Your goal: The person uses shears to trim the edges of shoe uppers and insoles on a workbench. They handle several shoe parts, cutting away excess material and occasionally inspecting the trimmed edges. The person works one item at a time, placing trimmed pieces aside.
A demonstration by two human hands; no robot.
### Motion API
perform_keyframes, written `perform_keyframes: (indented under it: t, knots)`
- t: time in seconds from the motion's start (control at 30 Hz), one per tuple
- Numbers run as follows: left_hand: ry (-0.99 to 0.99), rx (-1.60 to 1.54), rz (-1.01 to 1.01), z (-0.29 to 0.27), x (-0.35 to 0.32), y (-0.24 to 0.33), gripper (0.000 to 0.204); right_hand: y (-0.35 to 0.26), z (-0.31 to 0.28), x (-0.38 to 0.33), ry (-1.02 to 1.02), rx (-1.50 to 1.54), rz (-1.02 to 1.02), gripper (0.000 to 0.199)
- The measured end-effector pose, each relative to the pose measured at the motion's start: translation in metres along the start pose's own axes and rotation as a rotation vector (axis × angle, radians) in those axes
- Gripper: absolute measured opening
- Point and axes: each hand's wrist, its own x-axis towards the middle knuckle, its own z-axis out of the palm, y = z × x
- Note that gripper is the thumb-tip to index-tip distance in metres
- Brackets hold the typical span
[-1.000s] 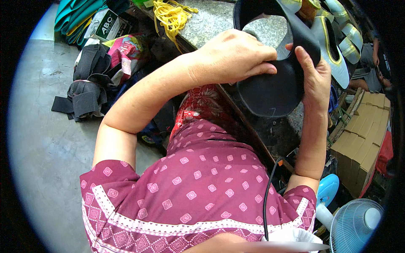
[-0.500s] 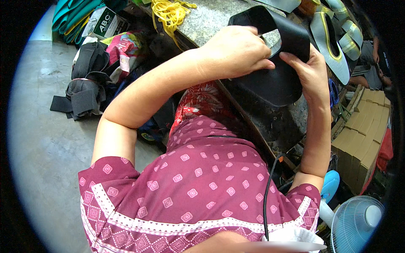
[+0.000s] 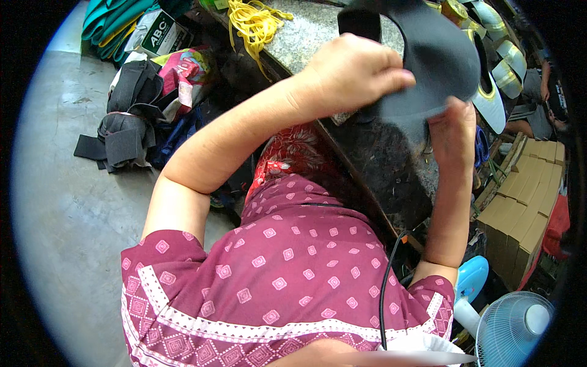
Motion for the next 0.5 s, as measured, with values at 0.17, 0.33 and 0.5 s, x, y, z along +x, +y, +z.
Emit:
perform_keyframes:
  t: [0.17,0.33,0.5]
  knots:
    - [-0.206,0.131,0.107,0.002,-0.011,0.001,0.036,0.005,-0.021,0.006,0.173,-0.051,-0.105,0.032]
    - [-0.206,0.376,0.191,-0.008,-0.008,-0.008,0.031,-0.007,-0.028,0.024,0.299,-0.421,-0.344,0.035]
    - [-0.258,0.456,0.259,-0.010,0.003,-0.005,0.029,-0.018,-0.017,0.022,-0.054,-1.181,-0.958,0.038]
